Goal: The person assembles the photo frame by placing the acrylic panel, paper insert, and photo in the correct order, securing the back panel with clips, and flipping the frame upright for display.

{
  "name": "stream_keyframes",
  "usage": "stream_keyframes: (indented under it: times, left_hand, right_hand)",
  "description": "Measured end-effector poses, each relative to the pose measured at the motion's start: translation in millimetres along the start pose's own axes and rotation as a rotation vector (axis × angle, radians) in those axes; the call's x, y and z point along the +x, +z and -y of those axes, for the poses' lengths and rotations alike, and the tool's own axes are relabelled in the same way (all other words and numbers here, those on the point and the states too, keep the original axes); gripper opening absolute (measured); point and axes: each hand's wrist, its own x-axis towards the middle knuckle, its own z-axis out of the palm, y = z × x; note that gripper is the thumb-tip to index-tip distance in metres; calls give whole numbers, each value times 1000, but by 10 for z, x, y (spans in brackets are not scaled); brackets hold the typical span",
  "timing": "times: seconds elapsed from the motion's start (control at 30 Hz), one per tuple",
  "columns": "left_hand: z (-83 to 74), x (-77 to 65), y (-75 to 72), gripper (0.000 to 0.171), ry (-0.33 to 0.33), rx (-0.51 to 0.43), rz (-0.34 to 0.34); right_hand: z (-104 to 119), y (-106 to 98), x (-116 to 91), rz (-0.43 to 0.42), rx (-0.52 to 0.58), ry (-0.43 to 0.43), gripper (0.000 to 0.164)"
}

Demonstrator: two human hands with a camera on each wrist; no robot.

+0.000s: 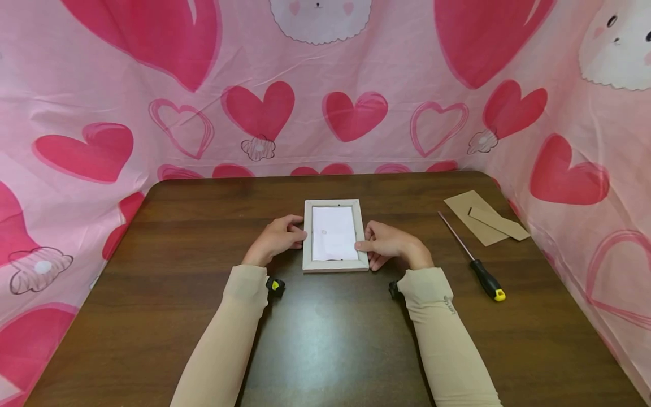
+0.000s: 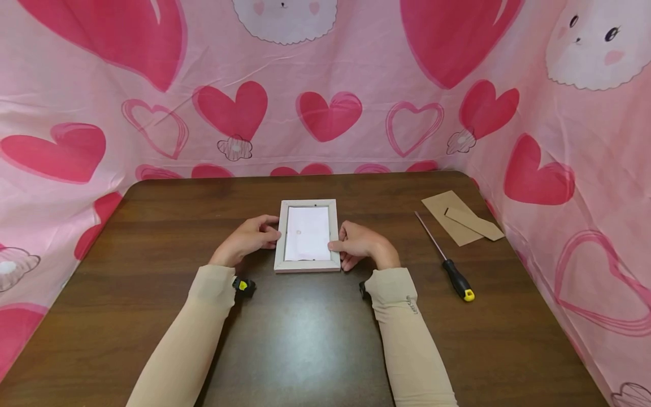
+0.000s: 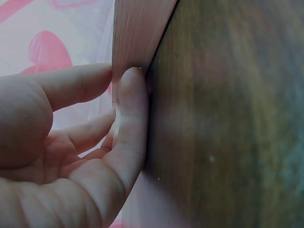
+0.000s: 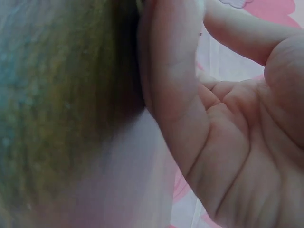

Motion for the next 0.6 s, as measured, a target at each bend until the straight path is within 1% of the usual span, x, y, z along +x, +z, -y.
stream_keyframes:
  times: [0.07,0.13,0.2,0.27,0.37,0.43,0.5,0.6]
  left_hand:
    - [2,1,-5,56,0,4,-1]
    - [-2,-3,-9,56,-3,8,-4]
    - [-9,-8,-10,55,-5,5,-9]
    - [-11,-4,-6,55,-4,-4,-8]
    - [-16,-5,3,54,-3,-13,-9]
    - [-14,-6,7,54,-4,-10,-9]
    - [-13,-13,5,54,-9,-9,-11]
    - [-11,-18,0,54,-13,-11,-12]
  right_hand:
    - [18,-22,-36,1,-29,-4,31]
    - [30,-67,-81,-16,-56,-27,32]
    - [40,-142,-146,-54,-78,-59,32]
    - [29,-257,-220,-119,-119,-100,32]
    - [-14,-493,-358,-243,-218,-148,30]
    - [-65,-696,-457,-328,-328,-171,30]
    - [-139,-913,-561,-411,-439,-174,32]
    - [-306,-1250,-689,-505,-551,-147,38]
